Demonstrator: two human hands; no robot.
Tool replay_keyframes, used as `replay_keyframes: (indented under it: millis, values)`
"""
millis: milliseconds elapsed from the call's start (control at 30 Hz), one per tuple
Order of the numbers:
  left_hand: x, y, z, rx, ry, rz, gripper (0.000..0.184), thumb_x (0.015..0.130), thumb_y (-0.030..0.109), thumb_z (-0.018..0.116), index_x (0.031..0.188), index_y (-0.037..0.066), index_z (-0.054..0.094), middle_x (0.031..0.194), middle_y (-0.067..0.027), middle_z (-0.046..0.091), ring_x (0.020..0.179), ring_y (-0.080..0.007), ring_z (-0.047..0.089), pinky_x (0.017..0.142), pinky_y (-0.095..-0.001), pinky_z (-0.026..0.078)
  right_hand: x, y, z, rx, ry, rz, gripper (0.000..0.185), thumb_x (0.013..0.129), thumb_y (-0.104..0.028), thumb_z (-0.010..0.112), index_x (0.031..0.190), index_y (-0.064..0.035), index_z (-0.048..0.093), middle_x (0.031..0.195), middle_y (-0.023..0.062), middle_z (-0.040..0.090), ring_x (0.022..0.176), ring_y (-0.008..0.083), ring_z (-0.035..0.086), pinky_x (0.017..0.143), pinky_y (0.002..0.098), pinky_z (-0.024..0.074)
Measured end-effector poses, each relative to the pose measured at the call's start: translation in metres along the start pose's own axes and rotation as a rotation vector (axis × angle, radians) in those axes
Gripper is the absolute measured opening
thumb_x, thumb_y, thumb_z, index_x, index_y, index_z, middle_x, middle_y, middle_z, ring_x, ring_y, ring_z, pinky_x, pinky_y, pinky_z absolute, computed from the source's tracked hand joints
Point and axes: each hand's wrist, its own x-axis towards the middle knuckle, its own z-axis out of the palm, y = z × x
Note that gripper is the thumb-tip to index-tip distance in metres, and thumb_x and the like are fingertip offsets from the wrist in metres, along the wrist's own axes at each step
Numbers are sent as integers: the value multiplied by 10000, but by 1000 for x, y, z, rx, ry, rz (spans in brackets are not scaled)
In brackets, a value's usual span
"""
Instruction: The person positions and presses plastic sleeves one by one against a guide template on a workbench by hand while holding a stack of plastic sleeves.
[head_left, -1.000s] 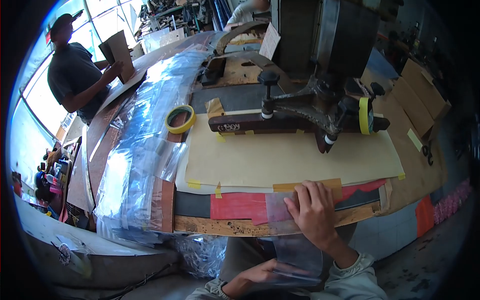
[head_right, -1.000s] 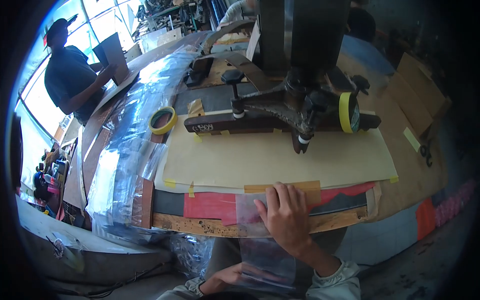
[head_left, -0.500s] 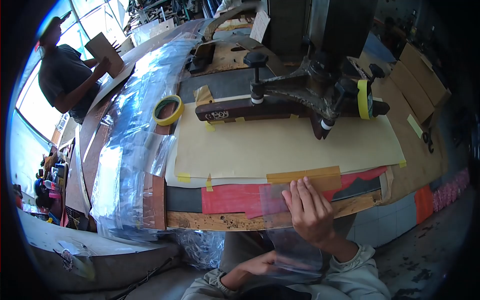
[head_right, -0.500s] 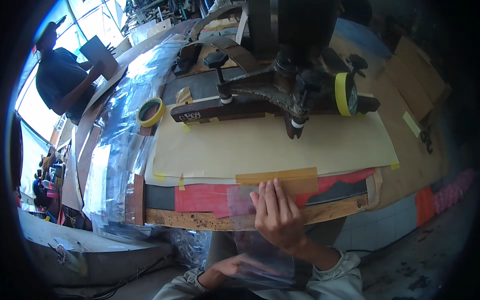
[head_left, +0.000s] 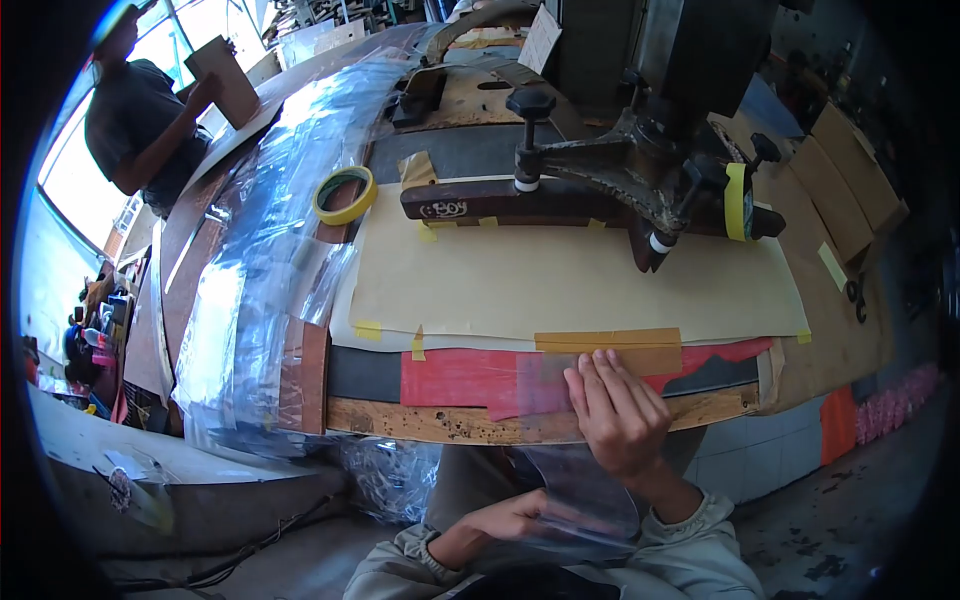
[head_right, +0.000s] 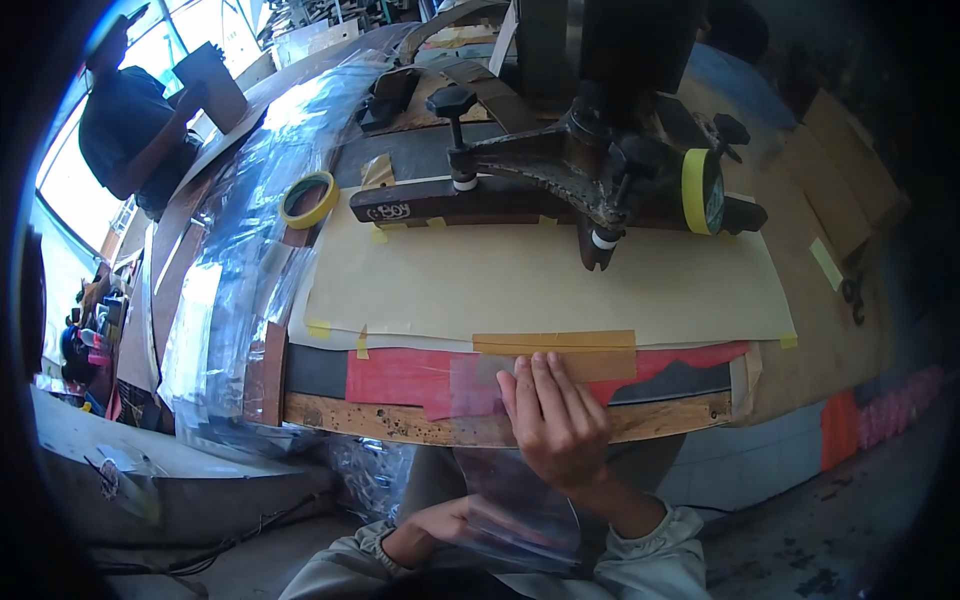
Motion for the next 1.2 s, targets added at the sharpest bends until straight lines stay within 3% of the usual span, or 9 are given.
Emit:
replay_keyframes:
  millis: [200, 233, 633, 733, 1033, 1200]
  values:
    - [0, -7, -3, 67, 42, 13, 382, 861, 59, 510, 1226, -55, 503, 1239, -135, 550, 1134, -182, 500, 981, -274, 350, 10, 12, -21, 527, -127, 383, 339, 723, -113, 715, 1021, 18, 621, 1119, 136, 573, 972, 283, 584, 813, 364, 482]
    - [0, -5, -5, 72, 57, 3, 384, 859, 59, 512, 1225, -56, 503, 1236, -136, 552, 1136, -183, 499, 982, -275, 349, 8, 14, -18, 493, -192, 373, 380, 718, -97, 712, 1055, 32, 593, 1181, 143, 515, 1034, 290, 526, 865, 372, 454]
    - [-10, 0, -14, 91, 85, 19, 386, 862, 65, 527, 1230, -49, 502, 1247, -140, 544, 1152, -192, 489, 988, -286, 343, 10, 19, -14, 212, -102, 159, 323, 720, -118, 700, 1006, 6, 615, 1014, 101, 574, 1000, 252, 543, 840, 365, 429]
    - [-10, -12, -16, 100, 103, 25, 386, 865, 77, 531, 1229, -49, 502, 1255, -137, 539, 1155, -193, 487, 991, -286, 338, 22, 15, -17, 198, -149, 330, 317, 716, -120, 701, 1002, -7, 622, 995, 80, 586, 982, 240, 552, 845, 365, 423]
    - [-13, -15, -16, 95, 117, 5, 392, 869, 86, 528, 1235, -50, 496, 1273, -139, 523, 1175, -201, 474, 1003, -287, 325, 10, 23, -5, 195, -104, 251, 335, 730, -126, 696, 1027, 5, 613, 1053, 89, 579, 965, 241, 546, 850, 364, 429]
    - [-13, -15, -14, -8, 141, -20, 390, 867, 77, 526, 1231, -59, 496, 1272, -139, 523, 1182, -198, 468, 1007, -287, 323, 10, 17, -6, 209, -95, 364, 328, 744, -125, 690, 1020, 30, 607, 1039, 103, 583, 950, 258, 549, 849, 366, 433]
